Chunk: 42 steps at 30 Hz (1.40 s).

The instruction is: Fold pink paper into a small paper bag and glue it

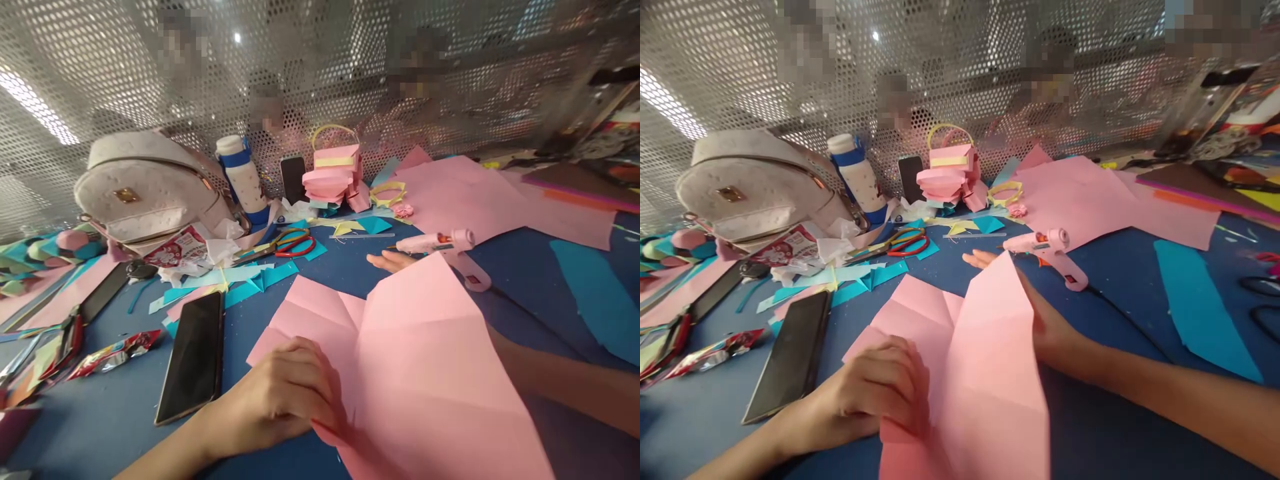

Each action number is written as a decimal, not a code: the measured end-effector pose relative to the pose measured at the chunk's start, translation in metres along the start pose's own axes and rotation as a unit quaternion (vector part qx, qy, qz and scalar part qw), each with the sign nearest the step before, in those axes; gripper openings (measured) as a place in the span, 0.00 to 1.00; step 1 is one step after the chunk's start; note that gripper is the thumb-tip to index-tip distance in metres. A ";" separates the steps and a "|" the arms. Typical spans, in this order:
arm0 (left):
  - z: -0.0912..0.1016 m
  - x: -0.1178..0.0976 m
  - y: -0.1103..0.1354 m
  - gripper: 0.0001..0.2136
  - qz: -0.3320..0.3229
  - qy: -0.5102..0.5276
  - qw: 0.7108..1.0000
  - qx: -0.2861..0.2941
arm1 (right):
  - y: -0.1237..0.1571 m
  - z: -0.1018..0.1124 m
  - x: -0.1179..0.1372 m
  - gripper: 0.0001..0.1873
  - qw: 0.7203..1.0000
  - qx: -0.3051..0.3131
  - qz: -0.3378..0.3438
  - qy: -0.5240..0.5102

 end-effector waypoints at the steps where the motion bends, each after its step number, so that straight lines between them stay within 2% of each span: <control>1: 0.000 -0.002 0.000 0.14 0.002 0.030 0.999 0.013 | -0.001 0.002 0.002 0.30 1.000 0.016 0.007 -0.015; 3: 0.002 -0.008 0.001 0.13 0.015 0.060 0.997 0.043 | 0.000 0.004 0.005 0.28 0.994 0.075 0.029 -0.067; 5: 0.006 -0.012 0.003 0.12 0.031 0.041 0.998 0.048 | 0.005 0.006 0.011 0.29 0.981 0.142 0.055 -0.120; 8: 0.017 -0.013 0.008 0.13 0.063 -0.021 0.998 -0.002 | 0.019 0.002 0.031 0.33 0.950 0.272 0.078 -0.135; 10: 0.020 -0.009 0.013 0.13 0.099 -0.035 0.994 -0.040 | 0.029 -0.007 0.051 0.37 0.919 0.376 0.077 -0.086; 11: 0.021 -0.006 0.016 0.13 0.118 -0.032 0.991 -0.057 | 0.032 -0.012 0.061 0.34 0.909 0.408 0.075 -0.047; 13: 0.020 -0.002 0.018 0.13 0.146 -0.016 0.985 -0.086 | 0.030 -0.024 0.076 0.21 0.921 0.374 0.102 0.046; 15: 0.018 -0.001 0.018 0.11 0.169 -0.004 0.979 -0.114 | 0.026 -0.040 0.085 0.12 0.907 0.337 0.204 0.149; 17: 0.016 -0.001 0.017 0.07 0.190 -0.002 0.972 -0.140 | 0.022 -0.060 0.084 0.10 0.852 0.290 0.358 0.249; 19: 0.015 -0.001 0.016 0.03 0.214 -0.004 0.963 -0.161 | 0.019 -0.076 0.076 0.11 0.789 0.202 0.483 0.321; 21: 0.014 -0.001 0.017 0.04 0.235 -0.007 0.957 -0.167 | 0.016 -0.087 0.065 0.10 0.746 0.147 0.546 0.352; 23: 0.012 0.000 0.018 0.03 0.258 -0.015 0.953 -0.159 | 0.016 -0.092 0.057 0.11 0.729 0.123 0.570 0.358; 24: 0.011 0.000 0.019 0.03 0.265 -0.020 0.952 -0.153 | 0.016 -0.093 0.054 0.11 0.733 0.115 0.571 0.353; 26: 0.009 0.001 0.020 0.04 0.276 -0.029 0.950 -0.141 | 0.016 -0.092 0.053 0.11 0.760 0.093 0.551 0.330; 29: 0.007 0.001 0.020 0.04 0.285 -0.040 0.949 -0.128 | 0.013 -0.087 0.054 0.09 0.833 0.068 0.470 0.282; 32: 0.004 0.004 0.022 0.04 0.301 -0.069 0.944 -0.122 | 0.006 -0.086 0.050 0.10 0.888 0.101 0.372 0.252; 34: 0.003 0.008 0.025 0.06 0.309 -0.094 0.938 -0.125 | 0.002 -0.087 0.045 0.10 0.901 0.132 0.331 0.247; 38: 0.008 0.015 0.030 0.08 0.296 -0.119 0.936 -0.146 | -0.004 -0.090 0.035 0.11 0.910 0.184 0.288 0.236; 40: 0.019 0.012 0.028 0.08 0.282 -0.135 0.934 -0.171 | -0.006 -0.090 0.032 0.11 0.920 0.200 0.259 0.215; 42: 0.035 0.000 0.025 0.08 0.265 -0.163 0.925 -0.219 | -0.009 -0.088 0.034 0.10 0.932 0.199 0.235 0.191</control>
Point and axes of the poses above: each hand's wrist, its own y-axis away from the middle knuckle, its own z-axis out of the back of the hand, x = y × z, the point moved 3 cm from there along -y, towards the middle knuckle, and after that the axes turned 9 degrees about -z, right-handed, at the moved point
